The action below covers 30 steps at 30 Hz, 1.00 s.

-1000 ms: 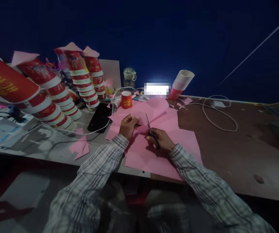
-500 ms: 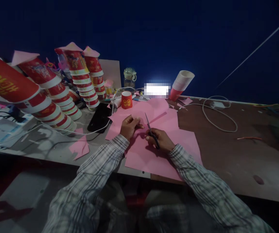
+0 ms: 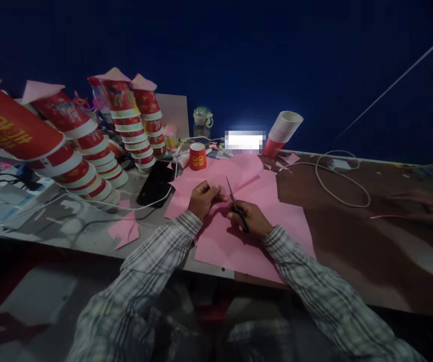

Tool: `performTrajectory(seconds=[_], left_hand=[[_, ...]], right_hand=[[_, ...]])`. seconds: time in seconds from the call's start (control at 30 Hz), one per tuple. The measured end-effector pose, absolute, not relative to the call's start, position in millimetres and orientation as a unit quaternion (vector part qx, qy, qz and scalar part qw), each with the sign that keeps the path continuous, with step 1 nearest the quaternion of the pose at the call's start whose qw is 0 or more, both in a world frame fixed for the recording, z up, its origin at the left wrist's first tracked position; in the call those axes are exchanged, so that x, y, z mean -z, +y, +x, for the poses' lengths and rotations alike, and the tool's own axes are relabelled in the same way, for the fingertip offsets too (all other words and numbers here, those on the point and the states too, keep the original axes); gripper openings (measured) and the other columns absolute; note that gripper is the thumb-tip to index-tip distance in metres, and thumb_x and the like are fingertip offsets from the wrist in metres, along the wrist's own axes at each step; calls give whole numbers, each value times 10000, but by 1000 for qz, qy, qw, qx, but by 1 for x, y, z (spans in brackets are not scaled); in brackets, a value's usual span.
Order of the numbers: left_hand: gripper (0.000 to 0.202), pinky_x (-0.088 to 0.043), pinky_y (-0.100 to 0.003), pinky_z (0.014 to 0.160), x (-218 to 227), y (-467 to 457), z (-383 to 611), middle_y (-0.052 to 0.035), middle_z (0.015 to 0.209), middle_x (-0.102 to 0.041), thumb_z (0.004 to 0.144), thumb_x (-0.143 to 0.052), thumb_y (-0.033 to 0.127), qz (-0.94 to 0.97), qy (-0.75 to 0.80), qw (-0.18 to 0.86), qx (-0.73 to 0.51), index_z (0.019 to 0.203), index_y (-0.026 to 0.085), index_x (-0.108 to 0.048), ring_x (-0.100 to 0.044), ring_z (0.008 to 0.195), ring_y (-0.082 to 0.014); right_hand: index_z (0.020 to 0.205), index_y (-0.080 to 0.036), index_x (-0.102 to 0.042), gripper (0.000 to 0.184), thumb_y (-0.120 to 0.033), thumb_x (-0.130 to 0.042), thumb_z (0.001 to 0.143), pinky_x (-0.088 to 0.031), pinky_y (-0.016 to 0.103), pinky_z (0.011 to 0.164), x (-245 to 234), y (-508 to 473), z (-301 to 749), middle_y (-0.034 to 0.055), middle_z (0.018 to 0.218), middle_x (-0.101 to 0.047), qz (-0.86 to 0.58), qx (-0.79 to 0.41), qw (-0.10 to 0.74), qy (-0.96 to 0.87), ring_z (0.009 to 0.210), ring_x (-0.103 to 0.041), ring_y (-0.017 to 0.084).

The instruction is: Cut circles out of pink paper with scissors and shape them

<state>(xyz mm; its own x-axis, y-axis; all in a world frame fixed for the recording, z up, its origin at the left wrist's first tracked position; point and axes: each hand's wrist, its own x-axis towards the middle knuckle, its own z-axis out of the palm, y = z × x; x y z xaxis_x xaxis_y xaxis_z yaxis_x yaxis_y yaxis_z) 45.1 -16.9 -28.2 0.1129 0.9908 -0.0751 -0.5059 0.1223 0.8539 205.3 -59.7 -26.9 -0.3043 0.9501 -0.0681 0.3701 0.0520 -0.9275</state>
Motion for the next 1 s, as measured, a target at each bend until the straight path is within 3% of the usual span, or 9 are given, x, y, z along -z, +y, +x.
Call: performTrajectory(seconds=[1.0], left_hand=[[403,-537,-263,555,30,-17,45,67,514,-538,600,-817,395,360,354,648,-571,654,162,-493,-606,474,-108]], right_hand=[[843,-161,-613,398,-513,-709,685,-364,227,450,37,-57,204,-34,571,-506,-532,-472,333,-619,495,-440,104]])
